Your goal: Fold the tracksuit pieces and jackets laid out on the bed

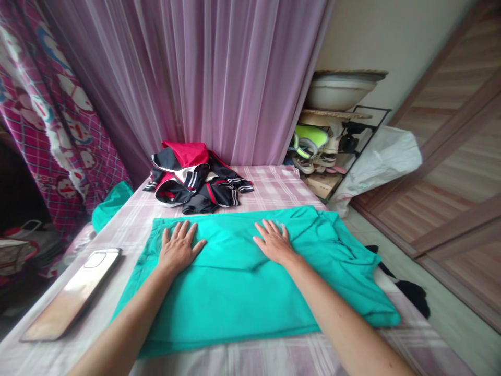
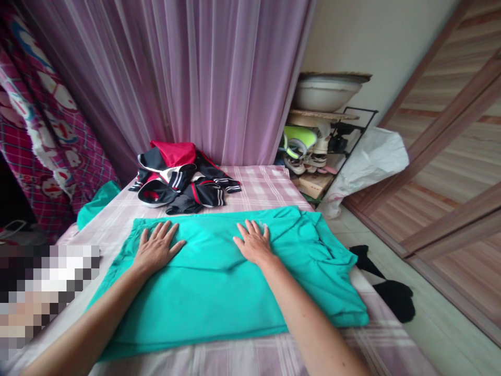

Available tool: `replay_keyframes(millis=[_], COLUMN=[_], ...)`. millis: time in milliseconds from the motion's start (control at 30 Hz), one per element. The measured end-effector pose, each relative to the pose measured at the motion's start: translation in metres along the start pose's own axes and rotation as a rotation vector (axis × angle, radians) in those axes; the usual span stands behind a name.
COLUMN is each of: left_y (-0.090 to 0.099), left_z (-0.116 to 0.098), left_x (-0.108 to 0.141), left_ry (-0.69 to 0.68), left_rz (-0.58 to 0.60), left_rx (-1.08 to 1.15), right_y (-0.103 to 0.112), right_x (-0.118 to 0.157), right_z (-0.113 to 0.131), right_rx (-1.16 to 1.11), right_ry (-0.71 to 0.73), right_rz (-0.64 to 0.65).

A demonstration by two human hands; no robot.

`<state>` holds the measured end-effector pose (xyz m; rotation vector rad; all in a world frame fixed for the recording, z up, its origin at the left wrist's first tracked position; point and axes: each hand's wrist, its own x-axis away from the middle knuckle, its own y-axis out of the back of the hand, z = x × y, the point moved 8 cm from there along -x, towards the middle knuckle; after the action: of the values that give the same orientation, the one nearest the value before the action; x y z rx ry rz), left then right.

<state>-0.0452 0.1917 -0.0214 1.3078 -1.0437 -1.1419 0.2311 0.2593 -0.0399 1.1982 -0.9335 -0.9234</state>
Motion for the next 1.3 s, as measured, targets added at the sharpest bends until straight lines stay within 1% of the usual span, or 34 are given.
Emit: replay_keyframes(millis=[167,267,367,467,567,633,667,733,800,867,933,1000,1167,1233,1300], left_y=[0.001,0.001,0.001,0.001,0.000,-0.001,-0.002,-0.003,-0.004,-0.004,-0.004,-0.003,-0.004,-0.001,0.003], left_z=[0.000,0.000,0.001,0.000,0.000,0.000,0.000,0.002,0.005,0.008,0.011,0.013,0.018,0.021,0.019], left_x=[-0.001,-0.001,0.000,0.000,0.000,-0.001,-0.001,-0.003,-0.004,-0.005,-0.006,-0.008,-0.013,-0.012,-0.007], left_ry=[0.004,-0.006,-0.008,-0.008,-0.009,-0.013,-0.019,-0.040,-0.059,-0.069,-0.076,-0.088,-0.099,-0.093,-0.084], left_rz=[-0.006,-0.007,-0.019,-0.025,-0.013,0.002,0.012,0.030,0.039,0.042,0.044,0.050,0.087,0.067,0.016], left_rx=[0.023,0.047,0.049,0.023,0.002,-0.003,-0.001,0.012,0.032,0.042,0.043,0.046,0.083,0.085,0.076], right_y=[0.002,0.001,-0.002,-0.002,0.003,0.011,0.016,0.027,0.032,0.024,0.011,0.002,-0.001,0.001,0.002], right_x=[0.006,0.012,0.023,0.032,0.032,0.026,0.022,0.012,0.005,0.002,0.004,0.007,0.014,0.018,0.023], right_z=[-0.001,0.001,0.009,0.017,0.015,0.006,-0.001,-0.012,-0.021,-0.030,-0.040,-0.045,-0.044,-0.043,-0.041], right_rx=[-0.013,-0.033,-0.070,-0.098,-0.104,-0.091,-0.076,-0.034,0.005,0.027,0.036,0.039,0.025,0.010,-0.006], right_ry=[-0.001,-0.063,-0.104,-0.092,-0.091,-0.119,-0.133,-0.132,-0.108,-0.110,-0.148,-0.173,-0.182,-0.185,-0.188], right_rz=[0.043,0.085,0.128,0.153,0.170,0.152,0.123,0.031,-0.038,-0.017,0.037,0.052,0.055,0.058,0.063])
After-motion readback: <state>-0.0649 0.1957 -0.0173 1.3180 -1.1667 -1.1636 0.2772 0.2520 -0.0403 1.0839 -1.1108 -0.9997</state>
